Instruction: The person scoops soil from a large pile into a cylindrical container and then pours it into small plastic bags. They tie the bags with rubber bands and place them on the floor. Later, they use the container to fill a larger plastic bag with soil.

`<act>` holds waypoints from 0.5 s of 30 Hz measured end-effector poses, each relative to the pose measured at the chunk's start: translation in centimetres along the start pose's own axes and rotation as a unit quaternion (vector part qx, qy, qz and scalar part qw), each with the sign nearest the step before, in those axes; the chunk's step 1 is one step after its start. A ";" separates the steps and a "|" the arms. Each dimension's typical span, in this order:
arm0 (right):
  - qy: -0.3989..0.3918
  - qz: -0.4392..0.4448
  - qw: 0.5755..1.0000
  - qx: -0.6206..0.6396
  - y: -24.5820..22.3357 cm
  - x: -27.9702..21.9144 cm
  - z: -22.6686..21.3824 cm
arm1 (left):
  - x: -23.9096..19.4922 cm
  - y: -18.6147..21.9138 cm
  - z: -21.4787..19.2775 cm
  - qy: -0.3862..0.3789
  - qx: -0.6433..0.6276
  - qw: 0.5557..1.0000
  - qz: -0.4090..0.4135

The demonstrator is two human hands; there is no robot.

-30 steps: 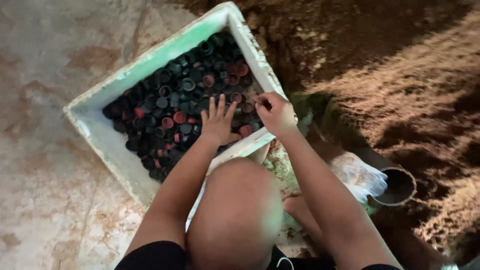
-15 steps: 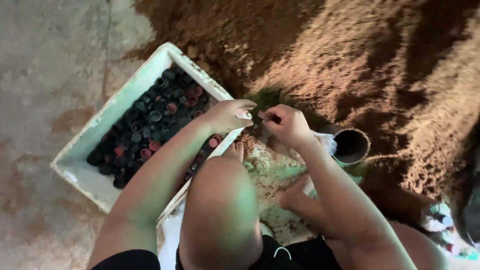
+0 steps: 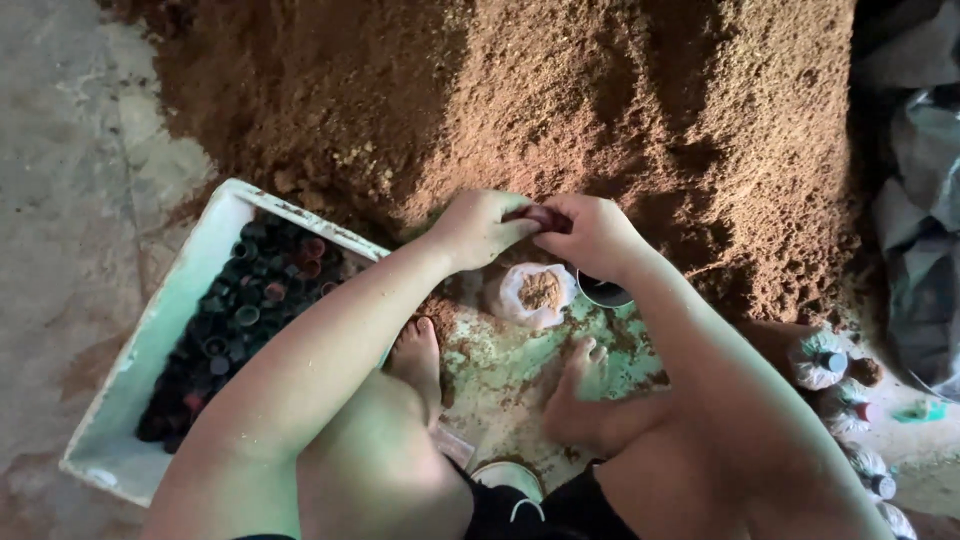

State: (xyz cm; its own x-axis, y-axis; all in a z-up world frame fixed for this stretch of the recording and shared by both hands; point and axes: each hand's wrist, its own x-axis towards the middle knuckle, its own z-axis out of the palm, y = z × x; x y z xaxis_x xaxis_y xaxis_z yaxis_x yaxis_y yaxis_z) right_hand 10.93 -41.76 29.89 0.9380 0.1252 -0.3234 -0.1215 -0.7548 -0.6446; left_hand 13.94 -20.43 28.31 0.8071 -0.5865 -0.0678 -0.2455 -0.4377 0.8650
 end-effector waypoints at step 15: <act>-0.014 0.020 0.999 -0.021 5.4 6.3 -3.8 | 9.1 -1.6 2.4 -0.046 -0.080 0.993 -0.076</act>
State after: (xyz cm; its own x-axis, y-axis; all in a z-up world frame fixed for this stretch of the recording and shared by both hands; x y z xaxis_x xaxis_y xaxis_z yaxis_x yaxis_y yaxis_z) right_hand 17.40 -47.51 27.02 0.9231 0.1125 -0.3677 -0.1439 -0.7857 -0.6016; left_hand 20.38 -26.68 25.14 0.7737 -0.5850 -0.2432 -0.0302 -0.4174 0.9082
